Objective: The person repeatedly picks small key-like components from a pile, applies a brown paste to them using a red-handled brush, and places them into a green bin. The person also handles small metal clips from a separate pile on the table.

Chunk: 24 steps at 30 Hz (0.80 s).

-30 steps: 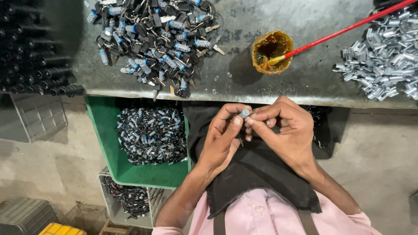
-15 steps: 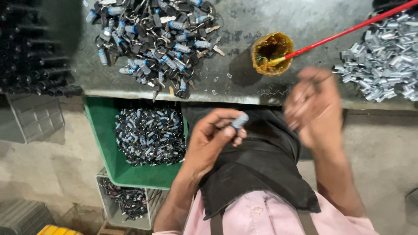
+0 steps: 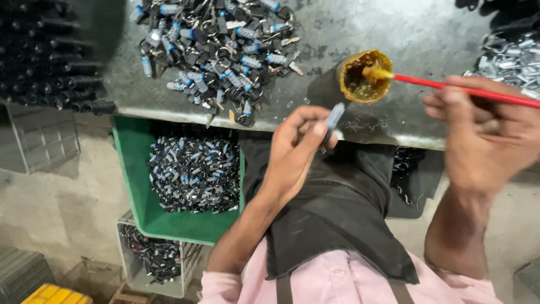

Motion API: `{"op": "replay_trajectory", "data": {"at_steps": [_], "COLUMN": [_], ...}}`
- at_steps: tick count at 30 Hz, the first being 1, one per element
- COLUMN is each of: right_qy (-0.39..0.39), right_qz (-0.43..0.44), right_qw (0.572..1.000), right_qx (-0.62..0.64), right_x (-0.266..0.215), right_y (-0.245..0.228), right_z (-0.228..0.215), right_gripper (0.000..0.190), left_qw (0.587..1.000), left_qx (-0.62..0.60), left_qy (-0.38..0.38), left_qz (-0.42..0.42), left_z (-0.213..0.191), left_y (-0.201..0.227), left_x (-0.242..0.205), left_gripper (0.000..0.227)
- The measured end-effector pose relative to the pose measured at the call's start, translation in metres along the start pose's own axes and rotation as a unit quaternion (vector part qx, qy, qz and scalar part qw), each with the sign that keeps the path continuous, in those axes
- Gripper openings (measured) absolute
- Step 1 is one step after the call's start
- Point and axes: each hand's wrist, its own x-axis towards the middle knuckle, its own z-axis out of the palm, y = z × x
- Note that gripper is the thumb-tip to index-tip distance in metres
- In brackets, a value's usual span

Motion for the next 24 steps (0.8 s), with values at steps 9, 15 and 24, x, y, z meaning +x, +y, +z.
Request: {"op": "replay_trajectory", "data": {"at_steps": [9, 15, 24], "right_qy": [0.073, 0.08, -0.16], "right_qz": [0.11, -0.006, 0.097], "right_qw": [0.97, 0.992, 0.954], "right_qx": [0.206, 0.099, -0.234], "right_x": [-0.036, -0.023, 0.018], "right_y": [0.034, 0.014, -0.027], "right_z": [-0.016, 0.003, 0.016], "right_gripper": [0.018, 0.018, 0.022], "left_qw": [0.982, 0.987, 0.563], "left_qx": [-0.17, -0.113, 0.822], "left_qy": [-0.036, -0.053, 0.074], "left_qz": [-0.069, -0.097, 0.032], "left_z": [-0.002, -0.003, -0.069], "left_y": [-0.012, 0.029, 0.089], "left_x": [0.014, -0.012, -0.053], "left_gripper": [0.023, 0.025, 0.018]}}
